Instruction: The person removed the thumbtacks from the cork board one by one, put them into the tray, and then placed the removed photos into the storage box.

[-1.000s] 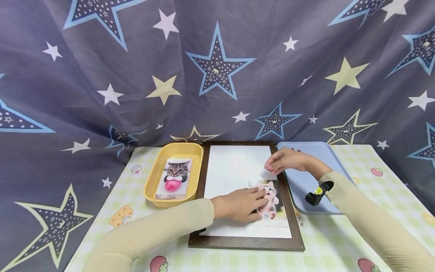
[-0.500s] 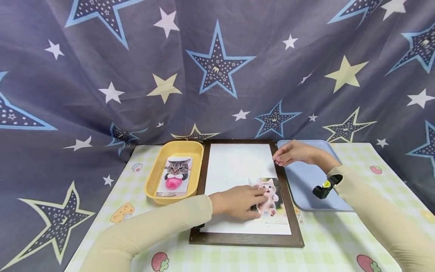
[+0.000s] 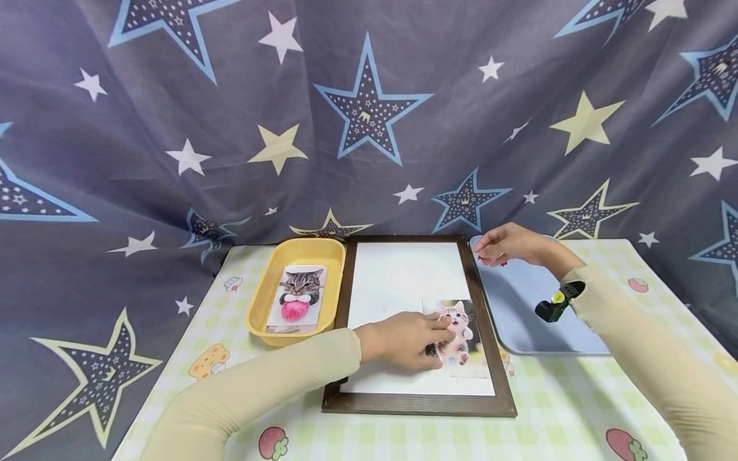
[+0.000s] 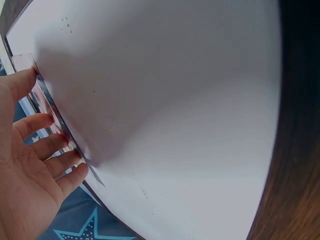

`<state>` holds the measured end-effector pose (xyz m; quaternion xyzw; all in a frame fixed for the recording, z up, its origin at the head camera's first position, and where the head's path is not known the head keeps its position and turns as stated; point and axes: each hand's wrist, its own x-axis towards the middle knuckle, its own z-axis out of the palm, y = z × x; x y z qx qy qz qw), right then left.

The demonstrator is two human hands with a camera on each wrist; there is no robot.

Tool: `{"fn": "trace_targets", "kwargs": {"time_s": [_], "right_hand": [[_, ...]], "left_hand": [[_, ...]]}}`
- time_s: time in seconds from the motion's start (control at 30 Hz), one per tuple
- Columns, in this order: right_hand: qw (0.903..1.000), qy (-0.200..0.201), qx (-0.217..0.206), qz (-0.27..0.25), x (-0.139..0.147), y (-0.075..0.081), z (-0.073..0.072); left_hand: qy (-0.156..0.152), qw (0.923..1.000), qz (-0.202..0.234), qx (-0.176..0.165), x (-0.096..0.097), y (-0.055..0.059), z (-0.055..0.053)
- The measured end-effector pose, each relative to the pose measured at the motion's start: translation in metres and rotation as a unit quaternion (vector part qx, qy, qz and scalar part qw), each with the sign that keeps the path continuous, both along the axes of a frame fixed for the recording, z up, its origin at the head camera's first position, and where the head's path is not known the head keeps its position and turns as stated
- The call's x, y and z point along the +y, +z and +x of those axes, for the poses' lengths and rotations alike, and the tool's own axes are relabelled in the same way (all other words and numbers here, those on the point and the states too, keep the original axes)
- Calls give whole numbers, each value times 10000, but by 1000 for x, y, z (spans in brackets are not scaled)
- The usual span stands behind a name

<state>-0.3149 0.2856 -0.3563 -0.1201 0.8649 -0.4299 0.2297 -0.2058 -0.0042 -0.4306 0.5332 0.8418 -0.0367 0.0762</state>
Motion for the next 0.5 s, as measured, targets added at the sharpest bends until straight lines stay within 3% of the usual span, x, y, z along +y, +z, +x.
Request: {"fn": "trace_targets", "kwargs": {"time_s": [0.5], "right_hand": [[9968,-707,327,-179,13,-7,-16]], "left_hand": [[17,9999,105,-111,-3,1,1]]}}
